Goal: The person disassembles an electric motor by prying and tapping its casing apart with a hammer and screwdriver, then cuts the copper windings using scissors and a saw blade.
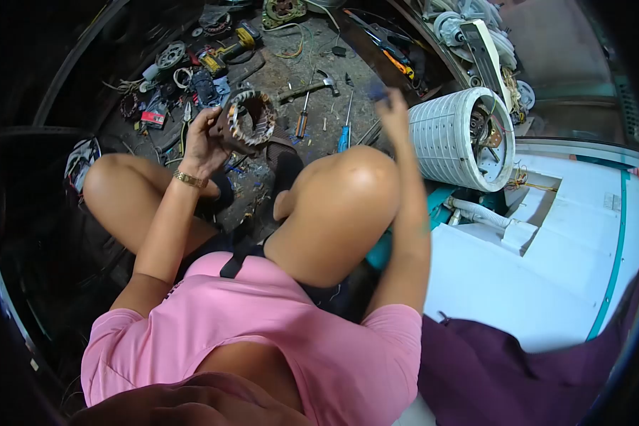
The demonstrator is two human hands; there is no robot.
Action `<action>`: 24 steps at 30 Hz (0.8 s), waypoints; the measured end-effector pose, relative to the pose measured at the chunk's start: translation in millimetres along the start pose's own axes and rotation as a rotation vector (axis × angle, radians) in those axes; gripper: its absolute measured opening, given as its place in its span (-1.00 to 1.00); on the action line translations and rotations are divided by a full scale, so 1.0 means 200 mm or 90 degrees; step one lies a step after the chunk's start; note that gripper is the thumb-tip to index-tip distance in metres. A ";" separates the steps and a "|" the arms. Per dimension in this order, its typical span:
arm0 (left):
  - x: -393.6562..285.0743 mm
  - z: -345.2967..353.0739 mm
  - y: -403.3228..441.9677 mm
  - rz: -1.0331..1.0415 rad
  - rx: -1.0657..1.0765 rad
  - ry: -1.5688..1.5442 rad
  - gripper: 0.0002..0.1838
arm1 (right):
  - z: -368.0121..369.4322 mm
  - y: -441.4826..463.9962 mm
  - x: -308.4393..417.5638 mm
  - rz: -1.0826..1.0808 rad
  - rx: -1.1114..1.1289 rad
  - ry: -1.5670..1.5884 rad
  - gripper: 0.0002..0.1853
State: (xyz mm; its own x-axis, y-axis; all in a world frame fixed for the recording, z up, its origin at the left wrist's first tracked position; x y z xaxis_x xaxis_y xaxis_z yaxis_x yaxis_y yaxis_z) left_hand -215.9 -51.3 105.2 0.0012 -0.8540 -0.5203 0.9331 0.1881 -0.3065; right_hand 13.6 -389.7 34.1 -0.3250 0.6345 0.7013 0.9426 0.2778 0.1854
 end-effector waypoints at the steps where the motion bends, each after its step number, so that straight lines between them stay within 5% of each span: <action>1: -0.03 0.05 -0.05 -0.023 0.063 -0.029 -0.80 | -0.16 0.11 0.05 0.007 -0.002 0.038 -0.76; 3: -0.06 0.06 -0.10 0.002 0.027 0.006 -0.72 | -0.49 0.11 0.51 0.245 0.053 0.215 -0.73; 5: -0.10 0.14 -0.19 0.030 0.011 0.057 -0.72 | -0.63 0.11 0.77 0.031 0.043 0.156 -0.70; 10: -0.16 0.22 -0.38 0.116 0.078 0.196 -0.59 | -0.42 -0.44 1.52 -0.140 0.071 -0.042 -0.79; 15: -0.25 0.26 -0.52 0.174 0.141 0.305 -0.40 | -0.26 -0.68 1.63 -0.234 0.083 -0.147 -0.75; 24: -0.30 0.26 -0.64 0.227 0.102 0.349 -0.37 | -0.22 -0.76 1.72 -0.255 0.092 -0.154 -0.74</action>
State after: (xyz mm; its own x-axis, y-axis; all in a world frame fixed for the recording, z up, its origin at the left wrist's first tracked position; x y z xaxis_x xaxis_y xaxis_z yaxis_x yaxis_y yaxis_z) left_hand -317.1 -48.9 218.1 0.1753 -0.3760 -0.9099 0.9513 0.3026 0.0583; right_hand -237.5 -245.1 276.3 -0.6849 0.6013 0.4115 0.7246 0.6213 0.2981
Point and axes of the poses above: each hand's wrist, its own y-axis towards the middle knuckle, its own z-axis out of the palm, x = y × z, the point moved 3 cm from there along y, towards the middle knuckle, and after that the axes turned 10 degrees about z, right-handed, at the moved point
